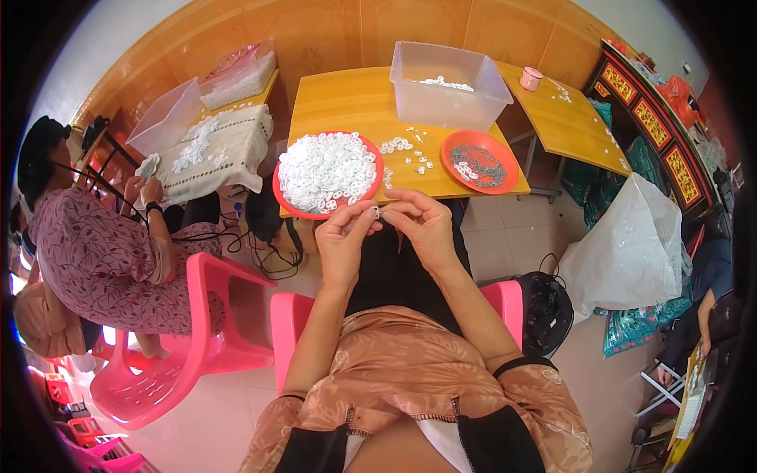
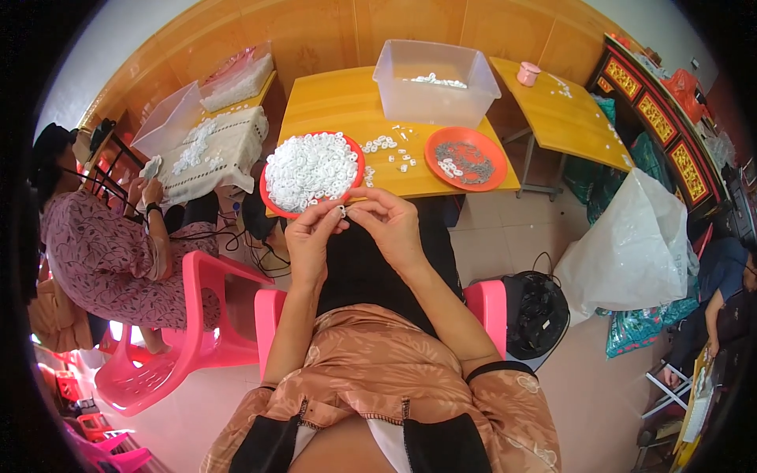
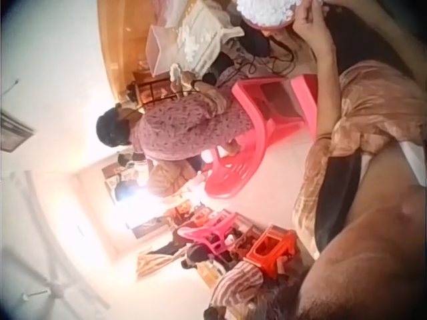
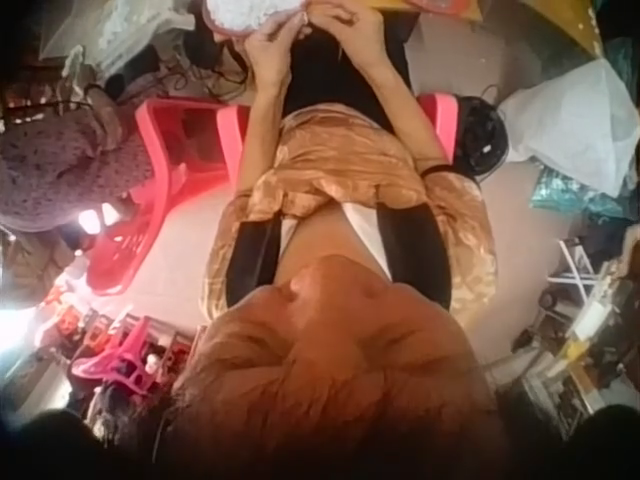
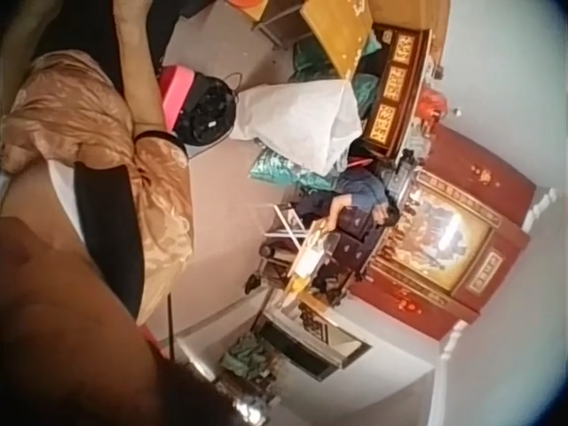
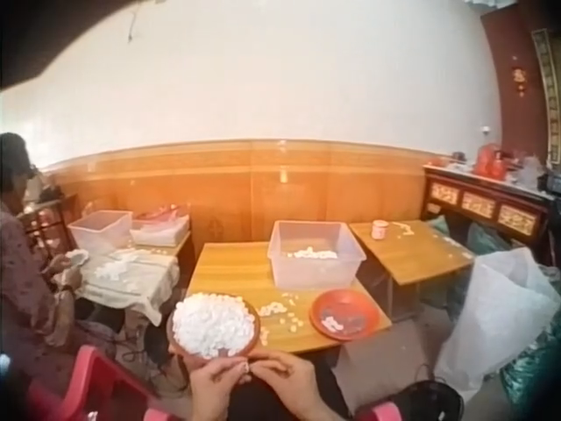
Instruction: Manually assembling and sorting small white plastic components into containers.
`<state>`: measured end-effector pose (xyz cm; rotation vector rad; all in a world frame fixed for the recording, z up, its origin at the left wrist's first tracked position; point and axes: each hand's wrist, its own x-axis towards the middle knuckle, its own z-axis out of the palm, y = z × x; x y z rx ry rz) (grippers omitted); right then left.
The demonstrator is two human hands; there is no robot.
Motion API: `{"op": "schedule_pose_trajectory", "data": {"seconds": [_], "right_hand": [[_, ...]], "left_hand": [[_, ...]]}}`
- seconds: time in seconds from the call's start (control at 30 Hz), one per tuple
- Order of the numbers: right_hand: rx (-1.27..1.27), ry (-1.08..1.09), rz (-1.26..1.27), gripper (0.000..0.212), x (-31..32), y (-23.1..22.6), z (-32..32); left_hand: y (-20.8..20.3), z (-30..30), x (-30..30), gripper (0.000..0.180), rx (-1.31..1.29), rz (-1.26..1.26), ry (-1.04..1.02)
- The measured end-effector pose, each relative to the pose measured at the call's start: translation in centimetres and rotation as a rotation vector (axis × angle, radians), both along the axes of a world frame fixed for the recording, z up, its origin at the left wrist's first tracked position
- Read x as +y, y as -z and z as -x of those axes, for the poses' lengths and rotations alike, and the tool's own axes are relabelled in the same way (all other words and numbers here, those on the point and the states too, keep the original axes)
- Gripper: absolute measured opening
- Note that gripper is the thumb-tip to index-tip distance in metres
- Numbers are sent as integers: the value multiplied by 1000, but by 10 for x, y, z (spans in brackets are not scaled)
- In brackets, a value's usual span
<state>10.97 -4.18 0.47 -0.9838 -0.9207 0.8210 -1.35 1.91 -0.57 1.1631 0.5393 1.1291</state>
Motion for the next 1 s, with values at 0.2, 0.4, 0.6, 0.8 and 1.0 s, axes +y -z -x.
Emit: {"op": "schedule_pose_trajectory", "data": {"seconds": [0.2, 0.4, 0.6, 0.8, 1.0], "right_hand": [[-68, 57, -28, 27, 0, 0, 4], [-110, 92, -71, 30, -1, 1, 6], [-119, 147, -102, 31, 3, 12, 5], [-82, 165, -129, 28, 4, 13, 8], [-79, 166, -123, 31, 4, 9, 8]], "left_hand": [[0, 0, -2, 15, 40, -111, -52], [1, 0, -2, 15, 59, -149, -55], [2, -1, -2, 14, 86, -195, -73], [-4, -2, -6, 13, 254, -385, -160], [-3, -1, -3, 12, 248, -402, -173]]}}
